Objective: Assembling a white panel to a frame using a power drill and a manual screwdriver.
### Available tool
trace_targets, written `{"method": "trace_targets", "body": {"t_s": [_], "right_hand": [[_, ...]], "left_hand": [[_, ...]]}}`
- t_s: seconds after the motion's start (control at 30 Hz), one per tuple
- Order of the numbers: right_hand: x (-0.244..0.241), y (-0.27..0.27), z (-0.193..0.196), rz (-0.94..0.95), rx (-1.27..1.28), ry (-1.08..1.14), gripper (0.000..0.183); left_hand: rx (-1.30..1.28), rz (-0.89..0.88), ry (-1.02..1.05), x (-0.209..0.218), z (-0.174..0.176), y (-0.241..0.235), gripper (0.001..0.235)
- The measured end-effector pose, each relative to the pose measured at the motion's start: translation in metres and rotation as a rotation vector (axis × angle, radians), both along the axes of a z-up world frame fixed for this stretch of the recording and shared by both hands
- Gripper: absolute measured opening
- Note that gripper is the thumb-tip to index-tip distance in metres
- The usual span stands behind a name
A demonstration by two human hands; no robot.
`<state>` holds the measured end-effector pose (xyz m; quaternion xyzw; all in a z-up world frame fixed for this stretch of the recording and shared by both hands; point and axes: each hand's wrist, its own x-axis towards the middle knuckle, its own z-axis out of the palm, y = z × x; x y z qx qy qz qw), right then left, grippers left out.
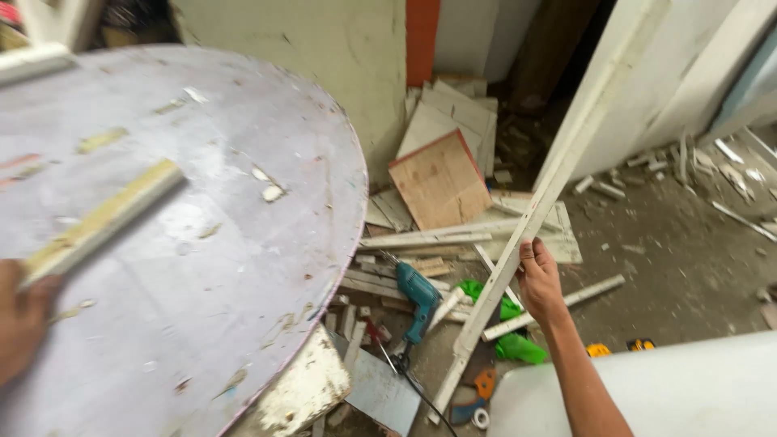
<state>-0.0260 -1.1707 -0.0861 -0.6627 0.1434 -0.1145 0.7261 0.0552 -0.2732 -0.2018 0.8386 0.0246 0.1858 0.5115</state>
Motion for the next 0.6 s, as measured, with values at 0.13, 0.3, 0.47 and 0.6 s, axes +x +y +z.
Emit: {"method": "trace_targets", "body": {"t_s": [0.13, 0.3, 0.47, 0.6], "right_hand": [[0.004, 0.062, 0.07, 0.028, -0.619, 0.104, 0.053], [-0.015, 0.157, 0.138, 0.176, -0.678, 0.077, 0.04], [0.027, 0.241, 0.15, 0.279, -1.205, -0.372, 0.041], [0.089, 0.387, 0.162, 0.361, -1.367, -0.665, 0.03]], "left_hand": [[1.386, -0.006, 0.388, -0.076, 0.207, -0.121, 0.029], [1.001, -0.156, 0.764, -0.133, 0.27, -0.171, 0.031], [0.754, -0.317, 0.45, -0.188, 0.272, -0.179, 0.054], [0.65, -0.114, 0.232, -0.205, 0.241, -0.166, 0.049]]}}
